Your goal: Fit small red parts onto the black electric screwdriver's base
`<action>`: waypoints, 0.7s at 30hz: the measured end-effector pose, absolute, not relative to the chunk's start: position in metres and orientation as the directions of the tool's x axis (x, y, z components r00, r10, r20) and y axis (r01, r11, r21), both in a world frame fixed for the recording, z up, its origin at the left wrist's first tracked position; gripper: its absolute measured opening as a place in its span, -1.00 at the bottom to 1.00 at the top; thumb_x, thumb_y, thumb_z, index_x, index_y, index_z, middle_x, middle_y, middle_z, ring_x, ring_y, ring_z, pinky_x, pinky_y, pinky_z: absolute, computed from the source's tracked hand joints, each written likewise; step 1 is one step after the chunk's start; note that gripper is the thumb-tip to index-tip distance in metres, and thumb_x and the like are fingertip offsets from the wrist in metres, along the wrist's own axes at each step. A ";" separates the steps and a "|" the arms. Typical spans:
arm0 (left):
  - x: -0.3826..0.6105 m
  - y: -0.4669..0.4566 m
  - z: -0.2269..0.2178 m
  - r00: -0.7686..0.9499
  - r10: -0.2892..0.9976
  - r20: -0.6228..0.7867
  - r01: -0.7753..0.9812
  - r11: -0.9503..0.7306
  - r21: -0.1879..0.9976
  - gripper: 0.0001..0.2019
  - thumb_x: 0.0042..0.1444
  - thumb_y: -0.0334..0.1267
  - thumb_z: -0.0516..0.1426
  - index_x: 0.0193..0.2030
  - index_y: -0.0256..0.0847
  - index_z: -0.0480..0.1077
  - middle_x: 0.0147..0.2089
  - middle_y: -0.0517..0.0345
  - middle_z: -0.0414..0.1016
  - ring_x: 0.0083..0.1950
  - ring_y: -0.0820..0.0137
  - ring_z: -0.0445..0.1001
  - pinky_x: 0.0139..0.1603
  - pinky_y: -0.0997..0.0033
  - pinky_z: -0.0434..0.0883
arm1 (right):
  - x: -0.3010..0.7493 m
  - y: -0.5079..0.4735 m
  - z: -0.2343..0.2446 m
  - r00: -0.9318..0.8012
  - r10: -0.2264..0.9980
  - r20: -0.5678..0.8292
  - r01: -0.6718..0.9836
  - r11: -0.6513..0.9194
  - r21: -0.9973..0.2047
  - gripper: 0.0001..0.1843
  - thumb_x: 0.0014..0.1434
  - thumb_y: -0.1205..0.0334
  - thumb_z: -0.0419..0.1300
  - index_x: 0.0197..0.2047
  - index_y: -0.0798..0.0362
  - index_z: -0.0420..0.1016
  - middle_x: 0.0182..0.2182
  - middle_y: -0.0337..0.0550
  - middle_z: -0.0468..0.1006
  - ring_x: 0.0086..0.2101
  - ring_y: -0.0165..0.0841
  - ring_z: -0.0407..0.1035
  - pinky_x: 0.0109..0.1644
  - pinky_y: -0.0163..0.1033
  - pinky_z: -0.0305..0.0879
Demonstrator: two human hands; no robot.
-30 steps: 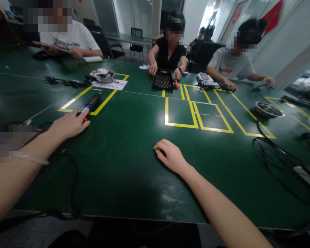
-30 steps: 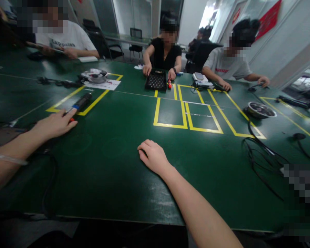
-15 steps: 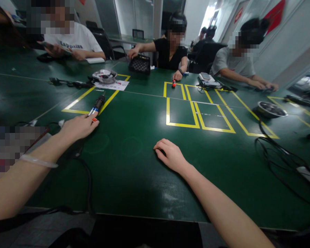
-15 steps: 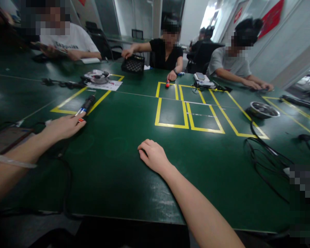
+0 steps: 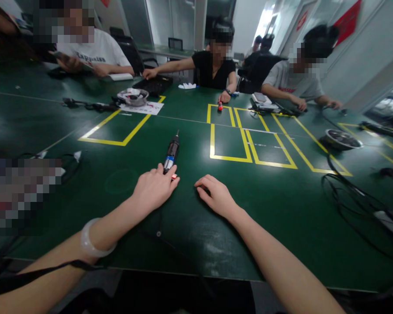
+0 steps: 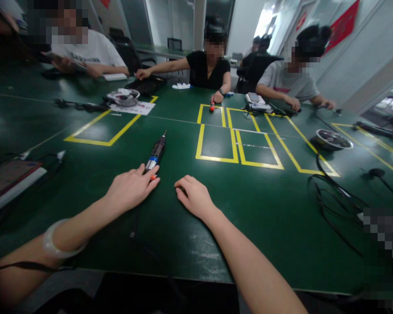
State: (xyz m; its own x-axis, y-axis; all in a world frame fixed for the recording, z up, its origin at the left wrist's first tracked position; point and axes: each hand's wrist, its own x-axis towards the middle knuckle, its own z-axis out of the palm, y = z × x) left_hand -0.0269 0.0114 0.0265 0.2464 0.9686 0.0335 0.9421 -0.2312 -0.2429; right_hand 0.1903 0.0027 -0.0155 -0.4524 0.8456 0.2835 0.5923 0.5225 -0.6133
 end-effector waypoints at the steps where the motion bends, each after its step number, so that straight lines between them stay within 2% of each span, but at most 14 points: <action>1: -0.017 0.006 0.028 0.270 0.962 0.031 0.936 -0.254 -0.245 -0.45 0.44 0.01 -0.18 0.40 -0.14 0.29 0.22 -0.33 0.42 -0.03 0.01 0.57 -0.12 0.14 0.48 | 0.190 0.003 -0.016 -0.439 0.853 0.283 0.573 0.508 -0.643 -0.86 0.33 0.32 0.09 -0.12 0.05 0.47 -0.18 -0.10 0.52 -0.17 -0.30 0.43 -0.07 -0.19 0.34; 6: 0.019 -0.008 0.031 0.356 0.934 0.015 0.912 -0.344 -0.222 -0.51 0.43 -0.03 -0.12 0.34 -0.14 0.35 0.06 -0.28 0.49 -0.11 0.05 0.58 -0.19 0.21 0.48 | 0.187 0.003 -0.014 -0.374 0.888 0.268 0.426 0.421 -0.801 -0.85 0.34 0.22 0.12 -0.06 0.04 0.43 -0.27 -0.19 0.51 -0.29 -0.38 0.40 -0.18 -0.26 0.31; 9: 0.029 -0.010 0.031 0.380 0.925 0.007 0.906 -0.371 -0.205 -0.53 0.42 -0.03 -0.09 0.32 -0.11 0.37 0.06 -0.28 0.49 -0.12 0.06 0.59 -0.20 0.23 0.47 | 0.187 0.004 -0.014 -0.341 0.902 0.265 0.351 0.384 -0.854 -0.86 0.32 0.18 0.16 -0.10 0.04 0.41 -0.29 -0.23 0.51 -0.32 -0.40 0.39 -0.21 -0.28 0.30; 14: 0.030 -0.009 0.030 0.386 0.923 -0.010 0.907 -0.381 -0.178 -0.54 0.41 -0.03 -0.06 0.36 -0.02 0.34 0.06 -0.22 0.49 -0.12 0.07 0.59 -0.22 0.25 0.45 | 0.188 0.007 -0.014 -0.334 0.910 0.247 0.293 0.349 -0.890 -0.86 0.22 0.21 0.25 -0.17 0.04 0.42 -0.35 -0.28 0.50 -0.38 -0.43 0.35 -0.27 -0.31 0.28; 17: 0.027 -0.008 0.030 0.390 0.921 -0.012 0.910 -0.387 -0.152 -0.57 0.40 -0.07 -0.04 0.33 0.02 0.36 0.02 -0.15 0.50 -0.13 0.09 0.58 -0.25 0.26 0.45 | 0.187 0.007 -0.012 -0.332 0.916 0.225 0.314 0.332 -0.889 -0.84 0.15 0.24 0.29 -0.21 0.04 0.42 -0.39 -0.31 0.47 -0.42 -0.45 0.32 -0.30 -0.32 0.26; 21: 0.025 -0.008 0.030 0.385 0.923 -0.006 0.915 -0.382 -0.133 -0.59 0.38 -0.07 -0.01 0.29 -0.01 0.39 0.04 -0.14 0.49 -0.12 0.09 0.58 -0.24 0.26 0.45 | 0.185 0.004 -0.008 -0.329 0.925 0.192 0.356 0.309 -0.882 -0.88 0.16 0.23 0.26 -0.27 0.03 0.38 -0.45 -0.33 0.42 -0.45 -0.45 0.29 -0.33 -0.32 0.25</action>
State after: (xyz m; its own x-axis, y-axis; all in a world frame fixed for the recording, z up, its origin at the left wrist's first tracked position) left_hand 0.0251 -0.0082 0.0300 0.3847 0.9230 -0.0064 0.9145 -0.3821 -0.1327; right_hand 0.1846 0.0040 -0.0078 -0.3287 0.9248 0.1918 0.3563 0.3095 -0.8816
